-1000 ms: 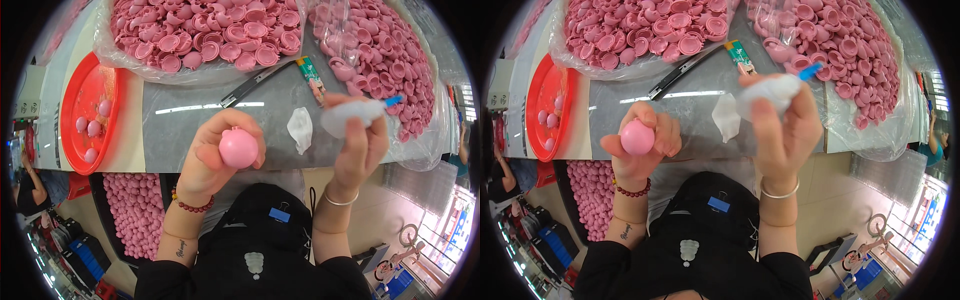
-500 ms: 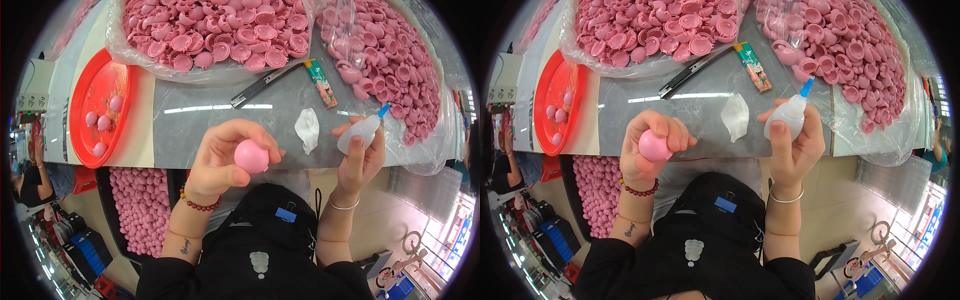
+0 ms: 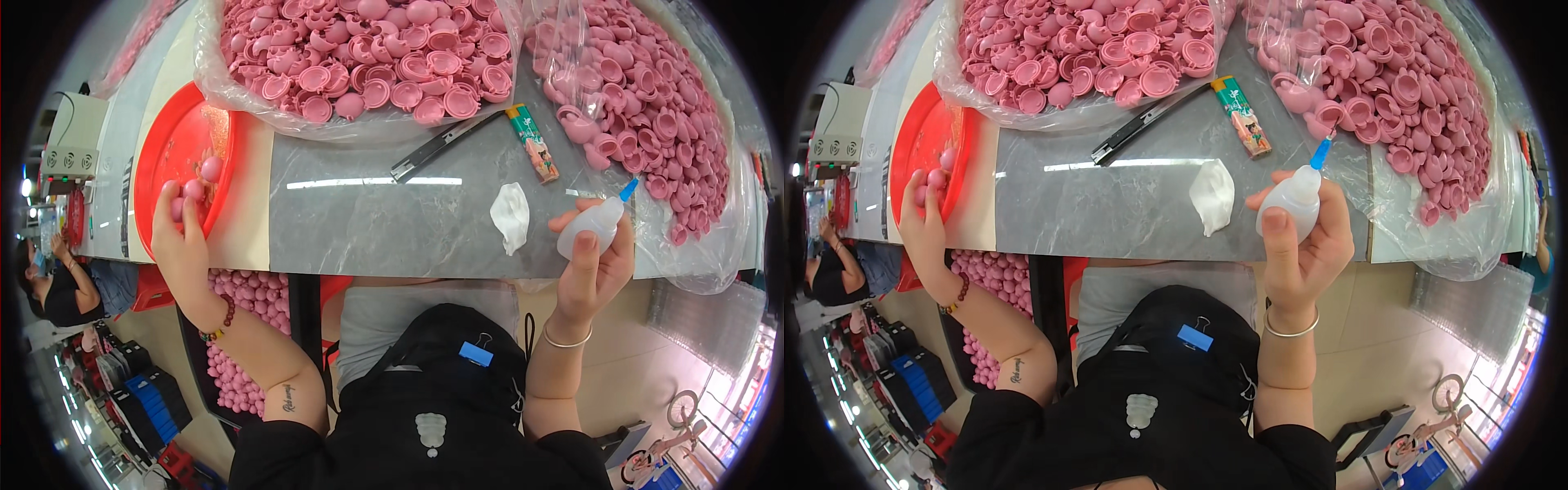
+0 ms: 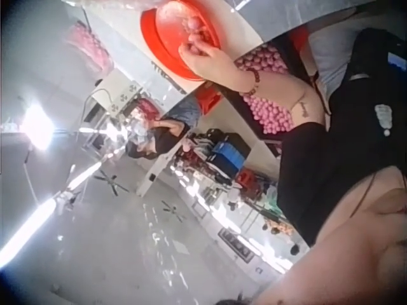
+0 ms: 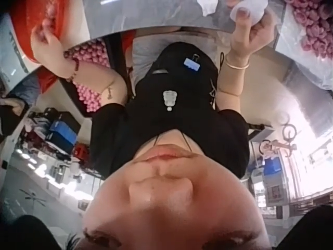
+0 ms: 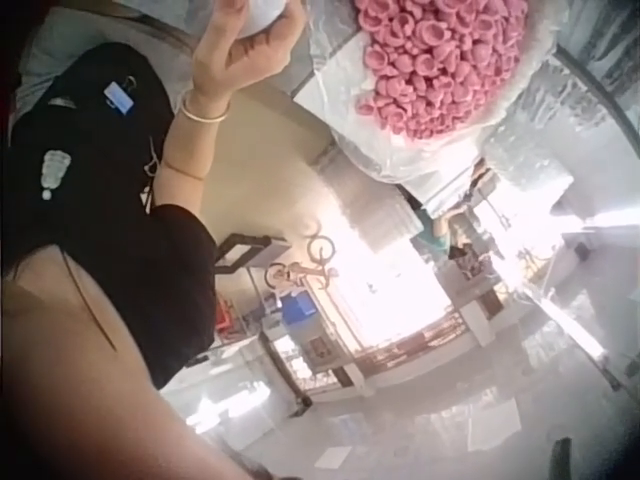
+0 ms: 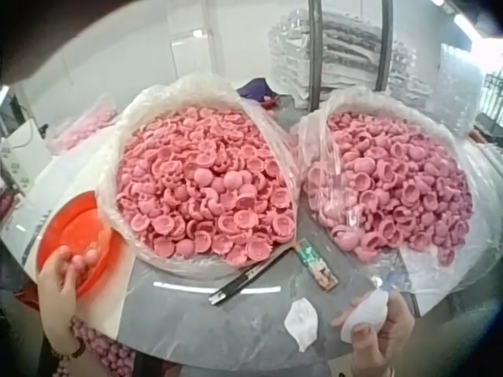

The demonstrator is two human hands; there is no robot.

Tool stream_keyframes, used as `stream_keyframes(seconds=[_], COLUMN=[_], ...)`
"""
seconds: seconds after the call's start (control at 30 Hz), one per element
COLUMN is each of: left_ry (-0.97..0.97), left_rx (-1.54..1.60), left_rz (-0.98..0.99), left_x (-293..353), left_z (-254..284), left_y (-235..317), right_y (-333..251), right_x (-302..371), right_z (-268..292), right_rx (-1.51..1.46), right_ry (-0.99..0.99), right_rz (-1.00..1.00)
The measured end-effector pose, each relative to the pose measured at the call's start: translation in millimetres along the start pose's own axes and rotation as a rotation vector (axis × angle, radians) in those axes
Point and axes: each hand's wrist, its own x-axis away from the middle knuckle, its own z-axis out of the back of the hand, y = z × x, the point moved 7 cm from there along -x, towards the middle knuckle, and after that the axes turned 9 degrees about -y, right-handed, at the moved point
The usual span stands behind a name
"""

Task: The person assembles small pink plastic parts by applying glue from a bottle and joining the components together by hand.

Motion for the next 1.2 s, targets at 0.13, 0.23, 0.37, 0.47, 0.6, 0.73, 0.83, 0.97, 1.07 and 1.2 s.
stream_keyframes(seconds=[0.13, 0.23, 0.37, 0.47, 0.6, 0.73, 0.83, 0.97, 1.07, 1.2], left_ry=[0.088, -0.18, -0.263, -0.215, -0.179, -0.545, -0.794, -0.761, -0.789, -1.004], left_rx=[0.103, 0.24, 0.038, -0.026, 0.509, 0.95, 1.084, 1.291, 1.511, 1.469], left_rz=[-0.261, -0.666, -0.765, -0.796, -0.666, -0.653, -0.497, -0.447, -0.302, -0.381], left_x=[-2, 8, 23, 23, 38, 80, 100, 101, 97, 93], left_z=[-6, -35, -65, -61, -37, -58, -82, -88, -93, -97], left_y=[68, 147, 186, 186, 180, 199, 203, 194, 191, 192], right_y=[2, 1, 0, -2, -1, -6, -12, -8, -5, -6], right_x=[3, 2, 2, 3, 6, 12, 15, 20, 22, 22], right_z=[2, 1, 0, 2, 1, -23, -49, -56, -58, -63], right_rx=[0.099, 0.092, 0.099, 0.107, 0.013, -0.462, -0.465, -0.492, -0.536, -0.606], right_ry=[-0.002, 0.013, 0.001, 0.003, -0.007, -0.128, -0.198, -0.227, -0.23, -0.26], right_rz=[-0.054, -0.047, -0.05, -0.038, 0.01, -0.137, -0.18, -0.211, -0.203, -0.235])
